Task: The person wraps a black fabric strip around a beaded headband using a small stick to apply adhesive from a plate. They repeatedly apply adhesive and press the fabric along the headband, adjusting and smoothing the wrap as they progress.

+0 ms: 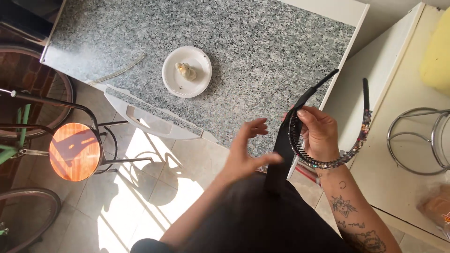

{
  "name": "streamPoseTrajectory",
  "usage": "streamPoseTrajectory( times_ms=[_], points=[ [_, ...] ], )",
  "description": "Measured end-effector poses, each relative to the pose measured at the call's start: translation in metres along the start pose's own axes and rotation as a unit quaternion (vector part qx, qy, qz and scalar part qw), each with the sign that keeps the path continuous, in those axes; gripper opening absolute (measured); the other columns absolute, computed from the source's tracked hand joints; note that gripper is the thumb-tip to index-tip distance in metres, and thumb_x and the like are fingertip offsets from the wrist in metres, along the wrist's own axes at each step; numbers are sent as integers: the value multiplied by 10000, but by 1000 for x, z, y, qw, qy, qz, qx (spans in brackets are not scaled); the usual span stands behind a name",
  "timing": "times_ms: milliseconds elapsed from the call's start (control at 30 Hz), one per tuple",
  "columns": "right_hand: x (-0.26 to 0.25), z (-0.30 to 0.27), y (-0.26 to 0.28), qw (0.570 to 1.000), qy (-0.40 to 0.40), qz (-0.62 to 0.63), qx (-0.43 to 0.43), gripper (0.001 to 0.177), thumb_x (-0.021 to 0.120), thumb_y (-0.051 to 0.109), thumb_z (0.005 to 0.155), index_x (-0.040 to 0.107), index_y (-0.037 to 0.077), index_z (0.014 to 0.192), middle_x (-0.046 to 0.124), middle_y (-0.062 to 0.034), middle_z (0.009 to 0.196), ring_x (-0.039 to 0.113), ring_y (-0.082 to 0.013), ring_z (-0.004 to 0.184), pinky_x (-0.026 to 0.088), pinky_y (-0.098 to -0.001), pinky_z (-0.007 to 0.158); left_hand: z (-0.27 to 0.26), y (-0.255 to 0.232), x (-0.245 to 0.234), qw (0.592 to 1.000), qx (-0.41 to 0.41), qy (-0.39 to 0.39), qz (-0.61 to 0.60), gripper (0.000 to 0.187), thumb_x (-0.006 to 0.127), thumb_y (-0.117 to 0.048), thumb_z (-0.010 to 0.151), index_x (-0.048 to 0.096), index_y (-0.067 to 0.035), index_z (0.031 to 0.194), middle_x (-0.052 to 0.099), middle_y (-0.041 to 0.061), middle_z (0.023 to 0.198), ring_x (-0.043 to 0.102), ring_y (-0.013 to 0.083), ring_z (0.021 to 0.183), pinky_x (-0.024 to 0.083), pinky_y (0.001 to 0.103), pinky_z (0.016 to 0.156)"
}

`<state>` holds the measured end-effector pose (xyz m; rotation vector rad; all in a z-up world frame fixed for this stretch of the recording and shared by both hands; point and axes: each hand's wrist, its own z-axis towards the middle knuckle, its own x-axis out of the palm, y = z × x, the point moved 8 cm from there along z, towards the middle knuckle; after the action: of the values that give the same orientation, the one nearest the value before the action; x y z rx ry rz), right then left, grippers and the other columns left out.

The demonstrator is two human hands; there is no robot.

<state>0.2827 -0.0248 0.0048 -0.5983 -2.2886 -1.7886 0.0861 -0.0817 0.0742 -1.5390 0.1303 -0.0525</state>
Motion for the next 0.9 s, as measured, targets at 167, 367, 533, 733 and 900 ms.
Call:
streamPoseTrajectory(
  times_ms=[167,367,533,733,900],
  points=[
    [-20,-9,-14,992,-111,-43,-46,177,818,172,902,772,68,1037,678,-61,721,677,-124,607,556,-231,578,-21,-57,22,904,287,-113,297,637,829,-514,774,651,-134,1252,596,108,1160,645,314,1084,497,460,979],
    [-6,-26,-46,992,-126,-22,-4,146,778,201,949,751,85,1034,739,-83,839,765,-186,762,637,-308,726,-7,-9,0,893,290,-102,329,213,765,-201,868,738,-183,1078,656,36,993,690,255,859,556,382,763],
    [13,-22,-78,993,-106,-32,45,172,753,232,973,747,107,1091,767,-89,891,791,-233,809,667,-353,721,38,13,-40,944,181,3,277,297,728,-309,941,605,-64,828,602,99,807,671,382,711,536,478,619],
    [13,-13,-125,989,13,-135,56,290,628,192,1086,658,12,1311,738,-178,1132,729,-291,1095,618,-441,870,76,52,-57,932,179,122,291,329,755,-233,918,594,-24,723,597,119,715,667,321,650,529,390,597],
    [13,-32,-75,902,-20,-426,-67,182,745,168,1005,777,87,1164,770,-146,998,745,-305,941,609,-414,753,74,87,-59,926,184,120,308,367,740,-280,924,547,-29,739,549,115,718,650,353,681,515,418,592]
  ],
)
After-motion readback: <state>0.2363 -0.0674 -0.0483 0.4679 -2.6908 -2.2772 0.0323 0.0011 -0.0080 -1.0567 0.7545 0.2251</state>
